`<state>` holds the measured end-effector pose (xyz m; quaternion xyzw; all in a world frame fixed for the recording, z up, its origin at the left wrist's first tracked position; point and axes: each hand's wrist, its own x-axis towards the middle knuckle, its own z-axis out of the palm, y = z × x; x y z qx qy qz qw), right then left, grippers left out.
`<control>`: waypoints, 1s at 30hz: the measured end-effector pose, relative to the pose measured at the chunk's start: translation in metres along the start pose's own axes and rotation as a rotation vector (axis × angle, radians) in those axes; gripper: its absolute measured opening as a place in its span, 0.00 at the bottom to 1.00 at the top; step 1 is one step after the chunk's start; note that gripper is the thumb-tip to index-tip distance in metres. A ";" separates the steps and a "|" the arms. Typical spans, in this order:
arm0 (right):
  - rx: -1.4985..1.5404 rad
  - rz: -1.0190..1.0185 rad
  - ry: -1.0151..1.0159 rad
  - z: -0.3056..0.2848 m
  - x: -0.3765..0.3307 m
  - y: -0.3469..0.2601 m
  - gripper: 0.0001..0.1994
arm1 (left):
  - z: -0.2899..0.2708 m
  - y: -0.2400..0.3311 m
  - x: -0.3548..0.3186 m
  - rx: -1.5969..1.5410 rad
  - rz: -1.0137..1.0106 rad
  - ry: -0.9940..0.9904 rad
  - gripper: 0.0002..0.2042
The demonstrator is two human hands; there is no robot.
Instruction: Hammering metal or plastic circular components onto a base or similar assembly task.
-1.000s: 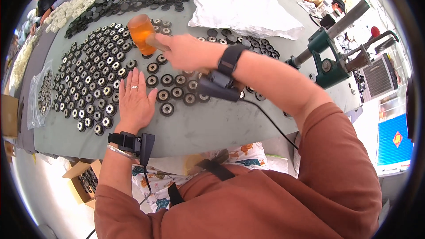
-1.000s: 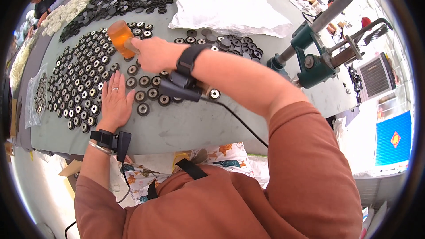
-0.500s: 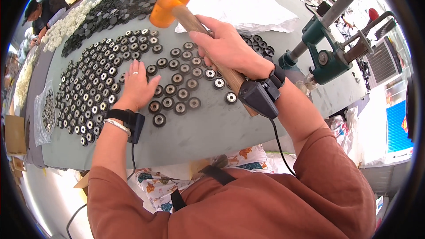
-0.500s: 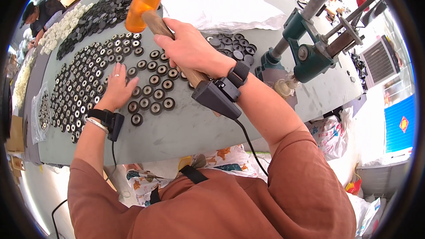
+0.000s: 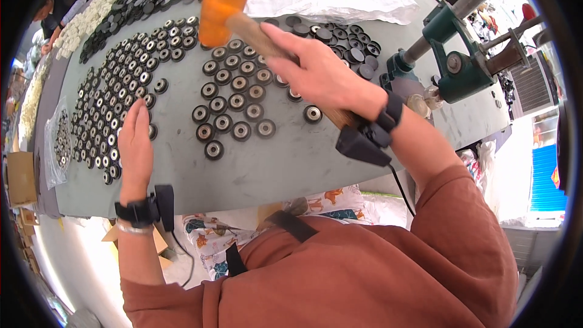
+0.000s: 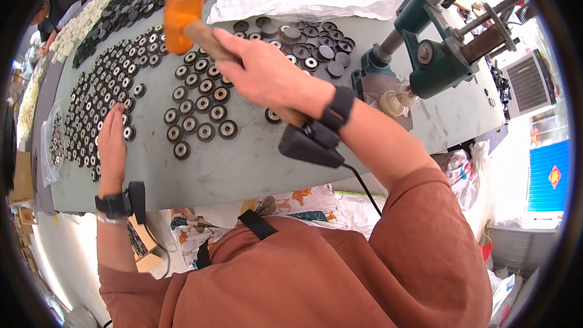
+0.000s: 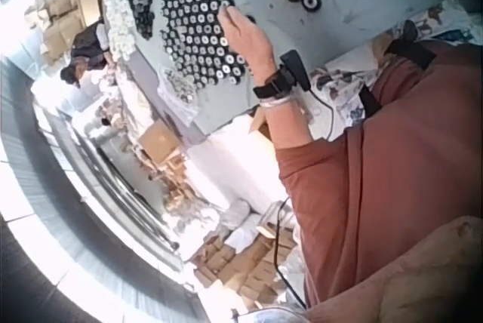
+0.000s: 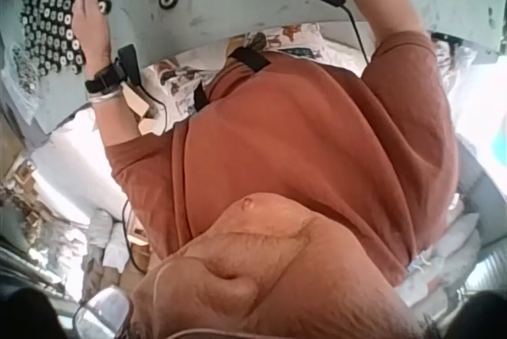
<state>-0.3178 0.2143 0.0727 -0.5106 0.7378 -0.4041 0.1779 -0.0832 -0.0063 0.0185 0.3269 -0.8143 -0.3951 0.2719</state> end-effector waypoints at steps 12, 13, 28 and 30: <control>-0.345 -0.086 -0.312 0.044 -0.023 -0.032 0.27 | 0.017 -0.027 -0.085 0.400 0.201 0.083 0.16; -0.213 -0.153 -0.237 0.045 -0.018 -0.031 0.26 | 0.018 -0.025 -0.084 0.384 0.208 0.089 0.15; -0.471 -0.100 -0.313 0.087 0.096 -0.060 0.25 | 0.014 -0.022 -0.086 0.381 0.226 0.102 0.15; -0.352 -0.116 -0.162 0.084 0.084 -0.073 0.23 | 0.014 -0.024 -0.085 0.369 0.202 0.105 0.14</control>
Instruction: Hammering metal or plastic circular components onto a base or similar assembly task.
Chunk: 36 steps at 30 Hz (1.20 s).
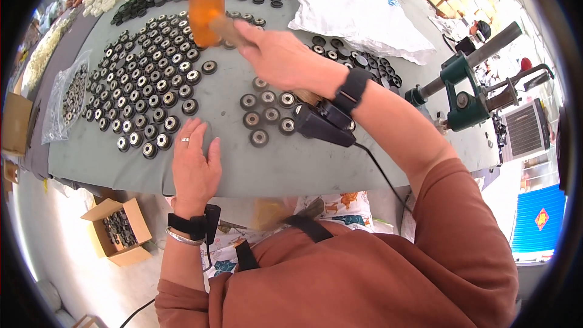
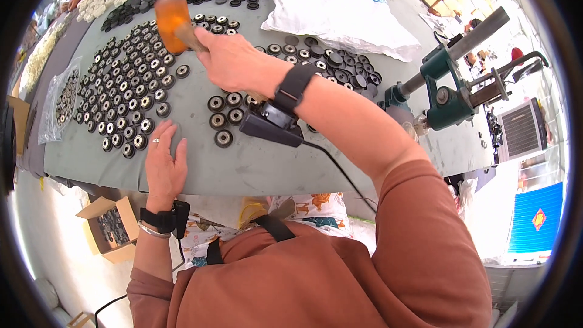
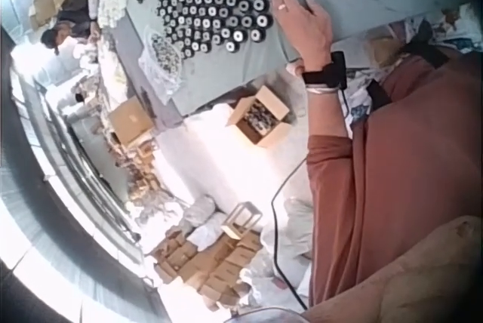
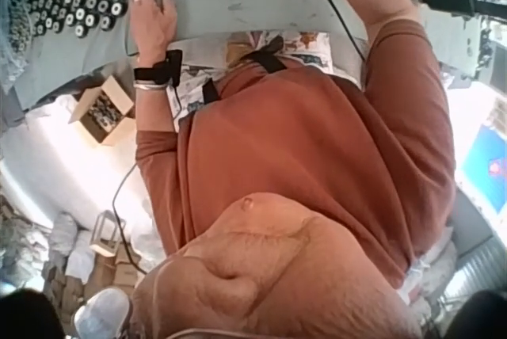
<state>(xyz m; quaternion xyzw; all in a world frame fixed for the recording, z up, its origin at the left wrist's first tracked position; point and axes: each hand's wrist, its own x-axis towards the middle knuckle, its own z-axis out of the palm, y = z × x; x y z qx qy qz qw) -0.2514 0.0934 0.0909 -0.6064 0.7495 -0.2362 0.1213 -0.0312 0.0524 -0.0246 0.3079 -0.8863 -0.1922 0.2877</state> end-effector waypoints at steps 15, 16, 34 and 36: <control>0.094 -0.105 -0.017 -0.001 -0.025 -0.050 0.25 | -0.001 -0.001 -0.007 0.054 0.044 0.015 0.16; 0.159 -0.102 0.033 -0.002 -0.026 -0.052 0.25 | -0.001 -0.001 -0.005 0.047 0.051 0.018 0.16; 0.131 -0.042 -0.262 0.015 -0.046 -0.012 0.27 | 0.002 -0.006 0.001 -0.028 0.013 0.036 0.17; 0.172 -0.072 -0.021 0.008 -0.065 -0.001 0.26 | 0.002 -0.004 0.012 -0.024 0.018 0.058 0.19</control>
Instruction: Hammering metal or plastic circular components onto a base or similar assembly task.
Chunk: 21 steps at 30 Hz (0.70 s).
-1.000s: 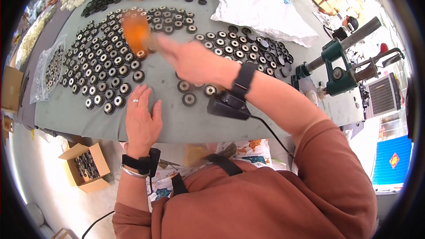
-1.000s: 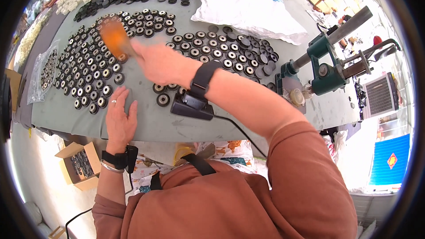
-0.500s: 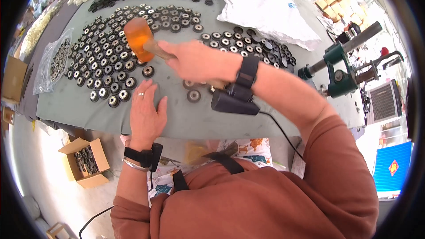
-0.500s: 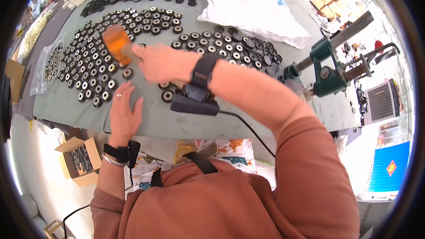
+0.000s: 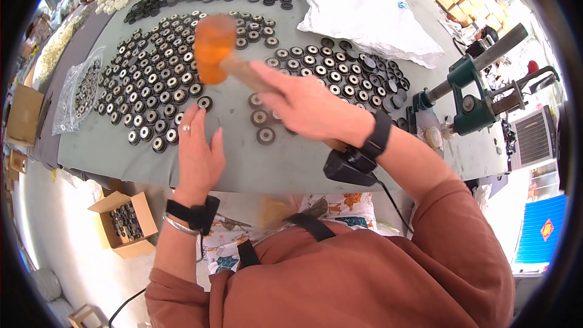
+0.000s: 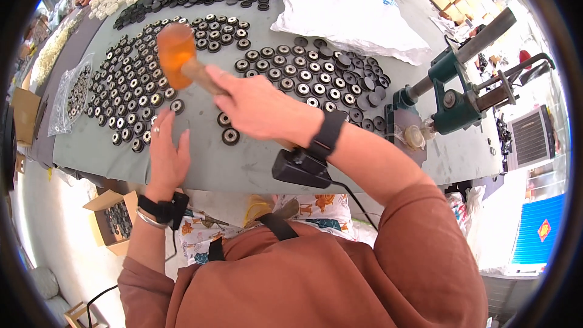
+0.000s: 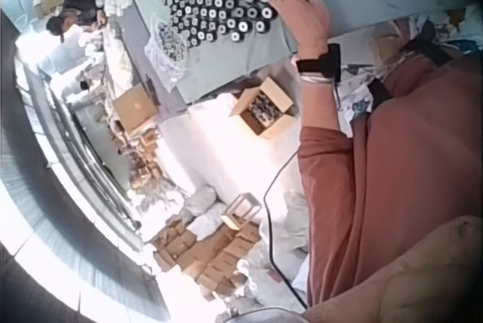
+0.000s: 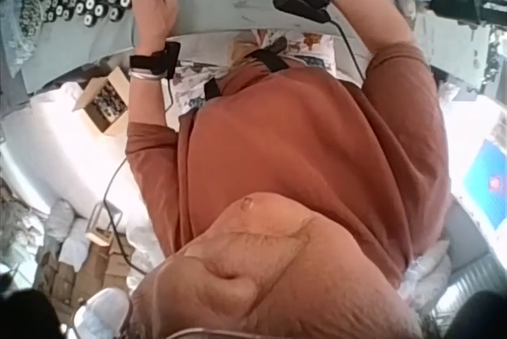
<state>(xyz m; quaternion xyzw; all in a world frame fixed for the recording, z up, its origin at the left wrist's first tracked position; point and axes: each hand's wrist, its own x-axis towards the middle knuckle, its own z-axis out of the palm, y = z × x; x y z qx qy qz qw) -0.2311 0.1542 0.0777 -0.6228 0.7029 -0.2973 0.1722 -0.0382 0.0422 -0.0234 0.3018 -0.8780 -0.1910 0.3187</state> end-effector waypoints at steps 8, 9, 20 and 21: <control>0.235 0.136 0.120 -0.032 -0.045 0.021 0.28 | 0.022 -0.019 0.083 0.400 0.114 -0.405 0.32; 0.240 0.160 0.133 -0.033 -0.051 0.026 0.28 | 0.026 -0.019 0.086 0.506 0.122 -0.472 0.34; 0.310 0.177 0.220 -0.043 -0.077 0.051 0.27 | 0.061 0.039 0.081 0.147 0.158 -0.543 0.28; 0.307 0.166 0.212 -0.041 -0.077 0.052 0.27 | 0.061 0.041 0.082 -0.017 0.147 -0.500 0.28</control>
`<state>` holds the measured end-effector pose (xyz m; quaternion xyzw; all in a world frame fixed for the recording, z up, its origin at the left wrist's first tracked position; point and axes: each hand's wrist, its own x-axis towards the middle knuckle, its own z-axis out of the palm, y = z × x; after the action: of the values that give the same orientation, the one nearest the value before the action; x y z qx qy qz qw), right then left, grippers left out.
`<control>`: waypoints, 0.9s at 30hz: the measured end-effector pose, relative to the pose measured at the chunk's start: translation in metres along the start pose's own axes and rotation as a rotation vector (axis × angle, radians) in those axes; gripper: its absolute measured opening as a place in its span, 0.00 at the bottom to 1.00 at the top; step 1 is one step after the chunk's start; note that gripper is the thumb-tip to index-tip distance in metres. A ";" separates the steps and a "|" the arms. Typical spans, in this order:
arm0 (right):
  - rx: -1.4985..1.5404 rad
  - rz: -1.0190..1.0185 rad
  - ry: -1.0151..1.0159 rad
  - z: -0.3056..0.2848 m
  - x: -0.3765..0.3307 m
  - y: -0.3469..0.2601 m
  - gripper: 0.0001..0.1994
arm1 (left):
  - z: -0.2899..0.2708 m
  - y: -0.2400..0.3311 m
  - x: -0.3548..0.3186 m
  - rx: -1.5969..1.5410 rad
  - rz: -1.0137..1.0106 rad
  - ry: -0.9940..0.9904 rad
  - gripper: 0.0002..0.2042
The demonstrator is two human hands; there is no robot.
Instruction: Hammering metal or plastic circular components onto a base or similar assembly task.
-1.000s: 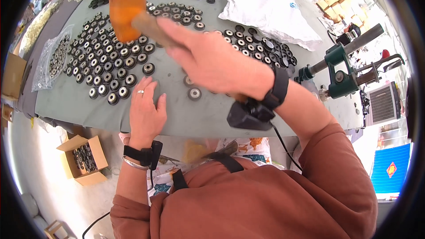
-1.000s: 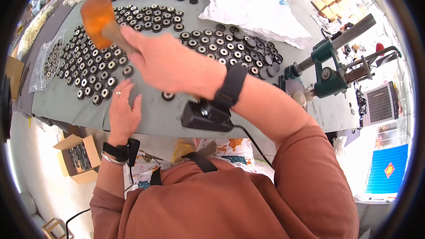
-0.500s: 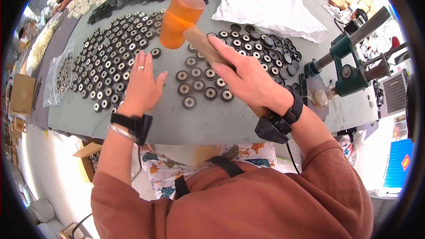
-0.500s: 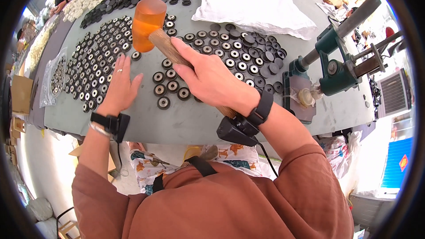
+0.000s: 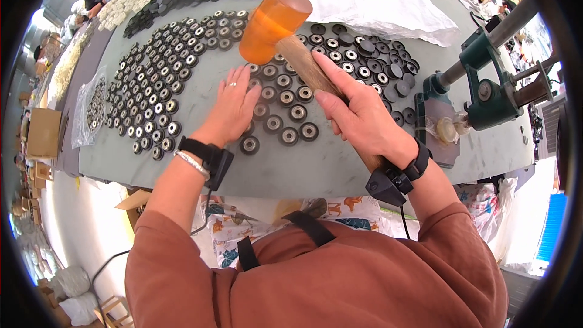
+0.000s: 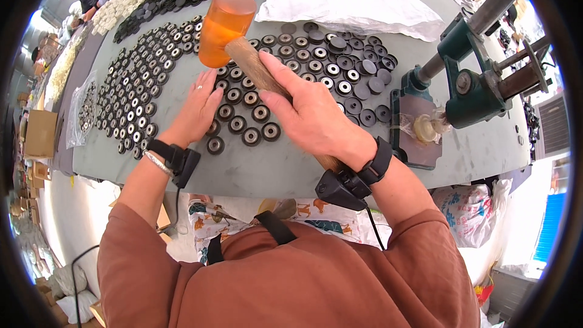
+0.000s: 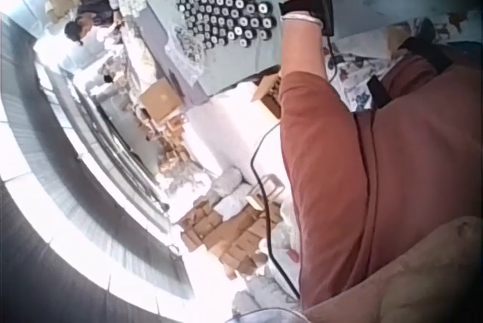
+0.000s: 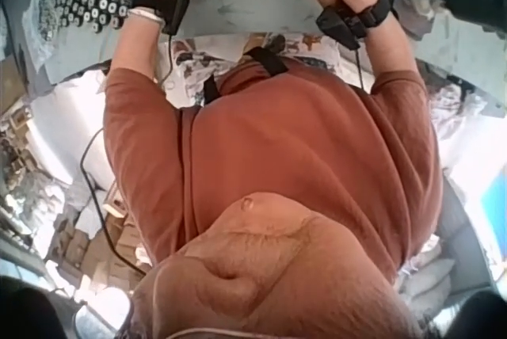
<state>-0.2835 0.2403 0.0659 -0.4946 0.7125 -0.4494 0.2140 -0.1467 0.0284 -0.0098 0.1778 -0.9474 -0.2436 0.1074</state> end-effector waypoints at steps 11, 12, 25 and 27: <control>-0.115 -0.237 -0.117 0.044 0.002 0.001 0.27 | -0.042 -0.024 -0.125 0.322 -0.217 0.556 0.26; -0.096 -0.137 -0.223 0.048 0.005 -0.016 0.27 | -0.042 -0.045 -0.142 0.362 -0.308 0.631 0.26; -0.201 -0.339 -0.217 0.098 0.050 -0.090 0.26 | -0.009 -0.036 -0.153 0.230 -0.280 0.517 0.23; -0.193 -0.362 -0.167 0.105 0.055 -0.098 0.25 | -0.008 -0.034 -0.155 0.146 -0.278 0.553 0.23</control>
<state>-0.1777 0.1359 0.1044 -0.6683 0.6314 -0.3677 0.1397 0.0066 0.0575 -0.0382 0.3724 -0.8638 -0.1298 0.3135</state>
